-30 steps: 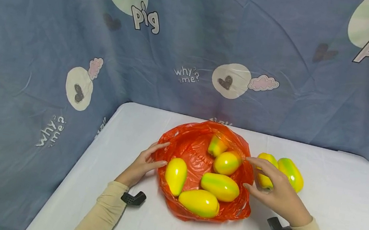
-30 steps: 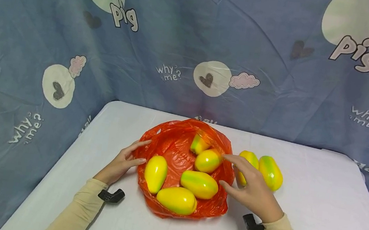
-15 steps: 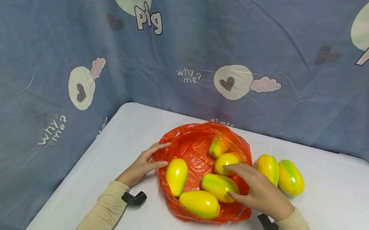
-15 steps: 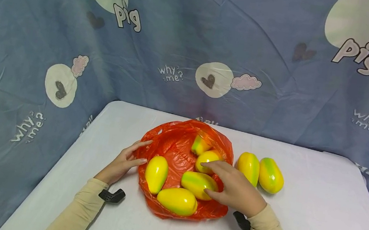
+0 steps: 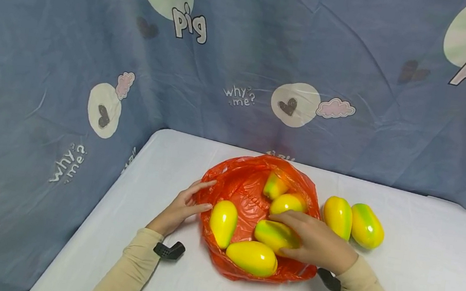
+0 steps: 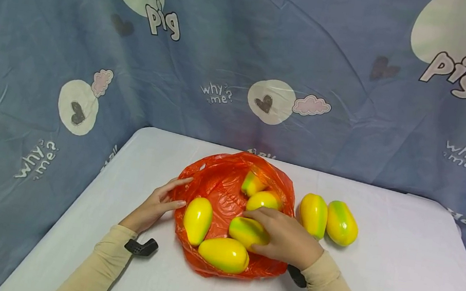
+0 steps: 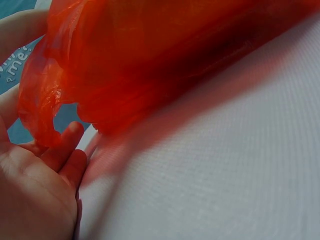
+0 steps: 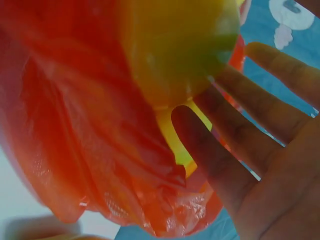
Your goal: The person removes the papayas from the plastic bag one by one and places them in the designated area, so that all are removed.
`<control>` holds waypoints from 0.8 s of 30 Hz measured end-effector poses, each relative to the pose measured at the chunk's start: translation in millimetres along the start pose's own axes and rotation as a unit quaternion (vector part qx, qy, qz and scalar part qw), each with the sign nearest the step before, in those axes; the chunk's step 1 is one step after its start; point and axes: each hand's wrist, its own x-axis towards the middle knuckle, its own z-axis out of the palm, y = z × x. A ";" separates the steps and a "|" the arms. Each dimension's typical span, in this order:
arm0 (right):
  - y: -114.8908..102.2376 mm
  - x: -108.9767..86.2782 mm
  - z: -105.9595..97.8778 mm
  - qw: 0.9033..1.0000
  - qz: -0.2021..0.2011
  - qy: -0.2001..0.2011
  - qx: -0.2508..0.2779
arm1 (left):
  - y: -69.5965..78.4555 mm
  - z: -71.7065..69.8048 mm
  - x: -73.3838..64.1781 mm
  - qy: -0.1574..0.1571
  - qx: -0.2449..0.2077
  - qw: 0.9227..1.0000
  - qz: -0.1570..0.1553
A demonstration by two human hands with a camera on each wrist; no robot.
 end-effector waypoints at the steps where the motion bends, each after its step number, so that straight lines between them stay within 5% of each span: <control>1: -0.3 0.9 0.8 1.000 0.000 -0.004 -0.003 | 0.5 0.0 -0.2 0.000 -0.001 1.000 0.000; 24: -0.8 10.0 11.2 0.999 -0.013 -0.031 -0.020 | 0.9 0.0 -1.0 -0.006 -0.004 1.000 0.001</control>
